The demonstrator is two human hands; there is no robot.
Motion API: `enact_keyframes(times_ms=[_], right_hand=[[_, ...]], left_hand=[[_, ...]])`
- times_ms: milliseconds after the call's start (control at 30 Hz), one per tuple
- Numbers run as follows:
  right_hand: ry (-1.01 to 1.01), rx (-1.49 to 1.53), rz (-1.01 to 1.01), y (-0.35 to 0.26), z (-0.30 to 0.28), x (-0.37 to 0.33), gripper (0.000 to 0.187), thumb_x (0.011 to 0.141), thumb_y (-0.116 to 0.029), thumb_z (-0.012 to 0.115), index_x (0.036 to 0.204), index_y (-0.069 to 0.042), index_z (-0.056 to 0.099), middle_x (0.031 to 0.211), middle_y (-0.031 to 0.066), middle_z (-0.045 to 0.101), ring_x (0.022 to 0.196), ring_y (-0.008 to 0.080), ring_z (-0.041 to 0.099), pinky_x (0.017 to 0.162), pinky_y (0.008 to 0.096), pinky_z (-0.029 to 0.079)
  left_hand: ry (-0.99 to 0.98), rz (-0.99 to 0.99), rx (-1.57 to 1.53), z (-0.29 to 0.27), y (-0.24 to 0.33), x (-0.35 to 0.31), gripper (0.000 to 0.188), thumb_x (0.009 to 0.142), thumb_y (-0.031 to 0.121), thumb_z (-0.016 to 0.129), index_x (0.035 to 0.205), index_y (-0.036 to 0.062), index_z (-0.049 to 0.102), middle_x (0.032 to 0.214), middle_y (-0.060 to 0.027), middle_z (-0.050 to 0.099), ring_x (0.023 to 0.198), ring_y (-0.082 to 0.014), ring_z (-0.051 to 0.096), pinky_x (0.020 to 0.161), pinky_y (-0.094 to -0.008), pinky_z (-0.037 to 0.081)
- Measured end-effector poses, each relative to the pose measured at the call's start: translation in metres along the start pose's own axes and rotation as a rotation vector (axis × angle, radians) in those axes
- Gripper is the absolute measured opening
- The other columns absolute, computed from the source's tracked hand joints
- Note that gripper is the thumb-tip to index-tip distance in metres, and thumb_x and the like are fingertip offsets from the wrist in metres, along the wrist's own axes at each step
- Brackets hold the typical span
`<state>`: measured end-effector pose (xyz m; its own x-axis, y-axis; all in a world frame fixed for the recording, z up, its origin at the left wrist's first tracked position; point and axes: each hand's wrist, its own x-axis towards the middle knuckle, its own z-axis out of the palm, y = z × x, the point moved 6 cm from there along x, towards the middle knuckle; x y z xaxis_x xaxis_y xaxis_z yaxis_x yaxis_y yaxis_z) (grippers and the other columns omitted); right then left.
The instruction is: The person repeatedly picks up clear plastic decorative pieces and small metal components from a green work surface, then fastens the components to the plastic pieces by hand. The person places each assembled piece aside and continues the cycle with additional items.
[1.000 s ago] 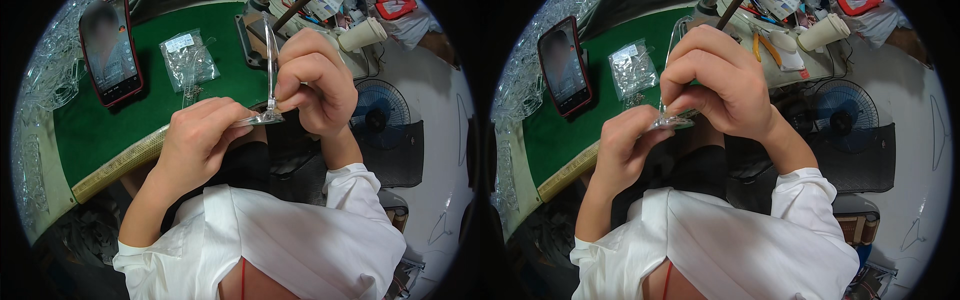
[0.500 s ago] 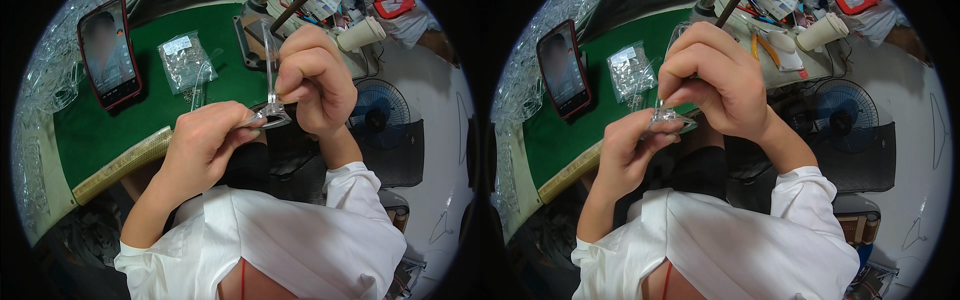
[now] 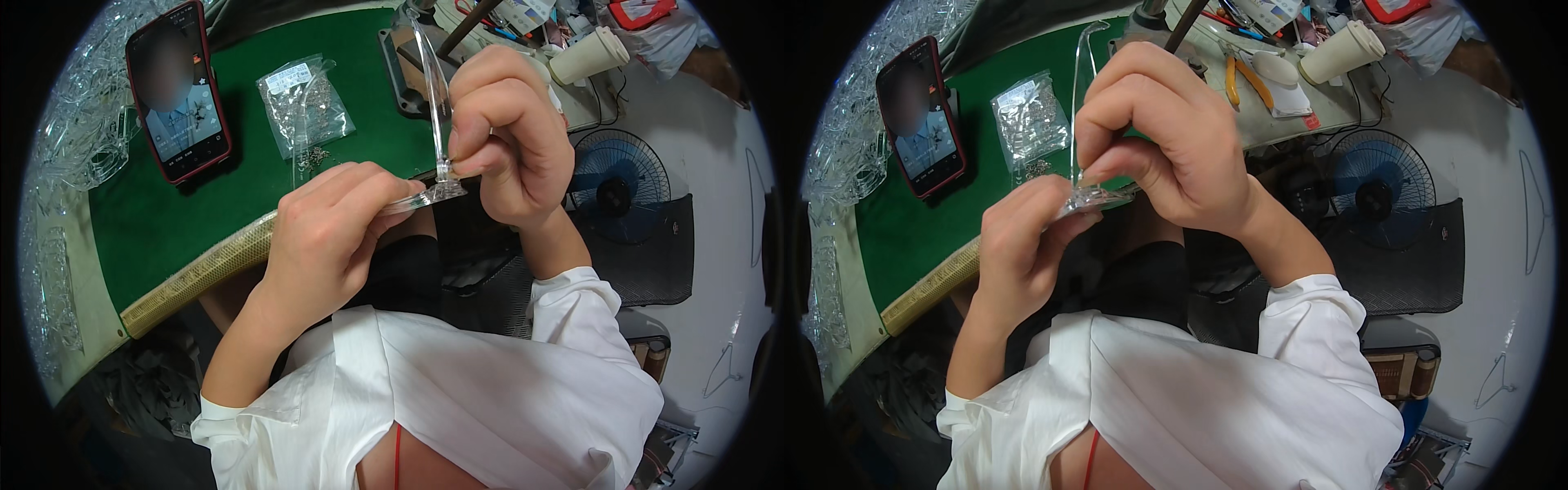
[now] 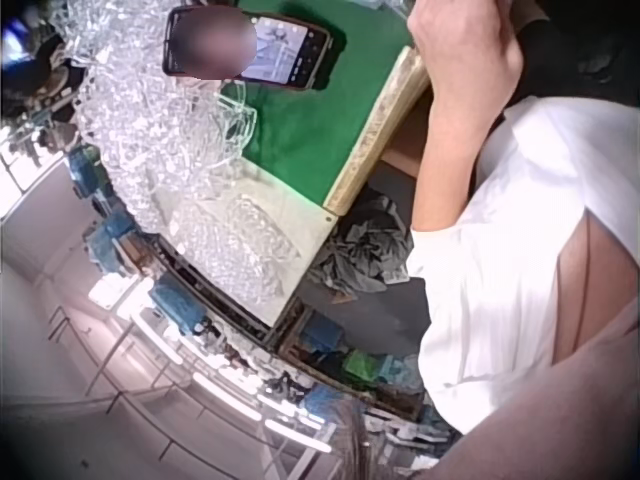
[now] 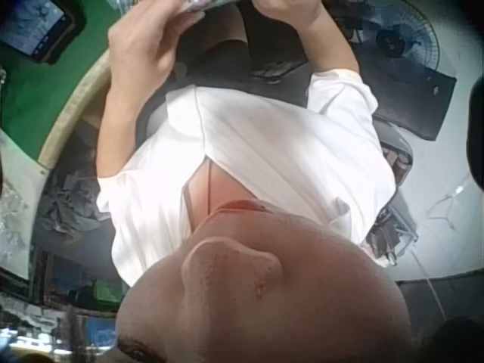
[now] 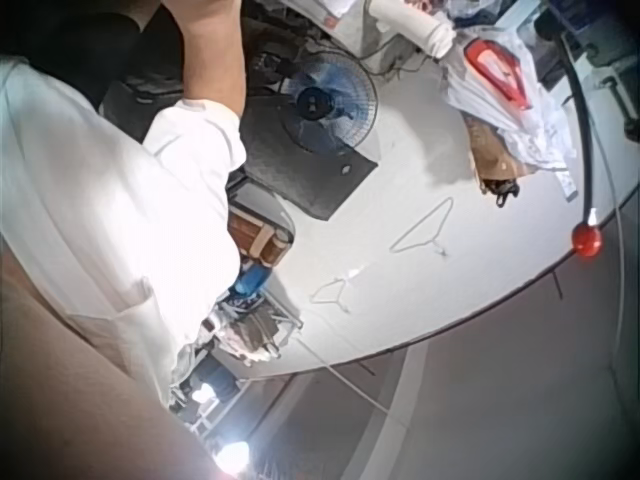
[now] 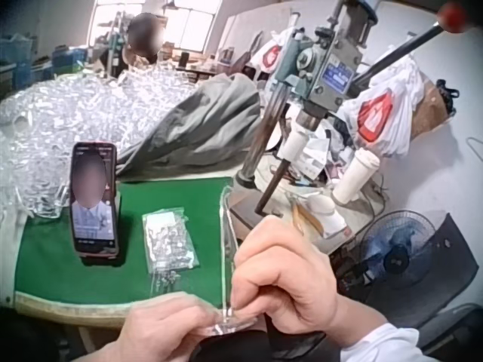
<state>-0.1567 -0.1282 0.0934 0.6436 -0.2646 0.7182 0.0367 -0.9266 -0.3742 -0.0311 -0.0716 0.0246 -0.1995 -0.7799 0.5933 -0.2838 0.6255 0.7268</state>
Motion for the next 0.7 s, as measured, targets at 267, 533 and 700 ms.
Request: enact_keyframes(times_ms=[267, 533, 700], right_hand=[[0.028, -0.023, -0.019, -0.0005, 0.0003, 0.0005, 0.018, 0.085, -0.016, 0.066, 0.085, 0.001, 0.059, 0.081, 0.0087, 0.056, 0.068, 0.0195, 0.052, 0.059, 0.0276, 0.044], [0.068, 0.058, 0.071, 0.0009, -0.0035, -0.0021, 0.011, 0.080, -0.009, 0.070, 0.082, 0.000, 0.063, 0.081, 0.0075, 0.057, 0.068, 0.0151, 0.056, 0.058, 0.0244, 0.045], [0.052, 0.076, 0.082, 0.0026, -0.0034, -0.0013, 0.012, 0.079, -0.009, 0.070, 0.082, 0.000, 0.063, 0.082, 0.0073, 0.057, 0.068, 0.0148, 0.056, 0.059, 0.0238, 0.045]], left_hand=[[0.043, -0.082, -0.207, 0.0091, -0.0061, -0.0046, 0.017, 0.073, -0.007, 0.065, 0.088, -0.0010, 0.059, 0.077, -0.0129, 0.060, 0.069, -0.0308, 0.059, 0.062, -0.0353, 0.048], [0.037, -0.010, -0.113, 0.0065, -0.0038, -0.0013, 0.020, 0.072, -0.008, 0.065, 0.090, -0.0007, 0.061, 0.078, -0.0127, 0.061, 0.070, -0.0310, 0.060, 0.062, -0.0355, 0.048], [0.017, 0.015, 0.005, 0.0012, -0.0018, 0.0004, 0.024, 0.073, -0.008, 0.067, 0.095, -0.0007, 0.064, 0.079, -0.0132, 0.060, 0.070, -0.0315, 0.059, 0.061, -0.0339, 0.045]])
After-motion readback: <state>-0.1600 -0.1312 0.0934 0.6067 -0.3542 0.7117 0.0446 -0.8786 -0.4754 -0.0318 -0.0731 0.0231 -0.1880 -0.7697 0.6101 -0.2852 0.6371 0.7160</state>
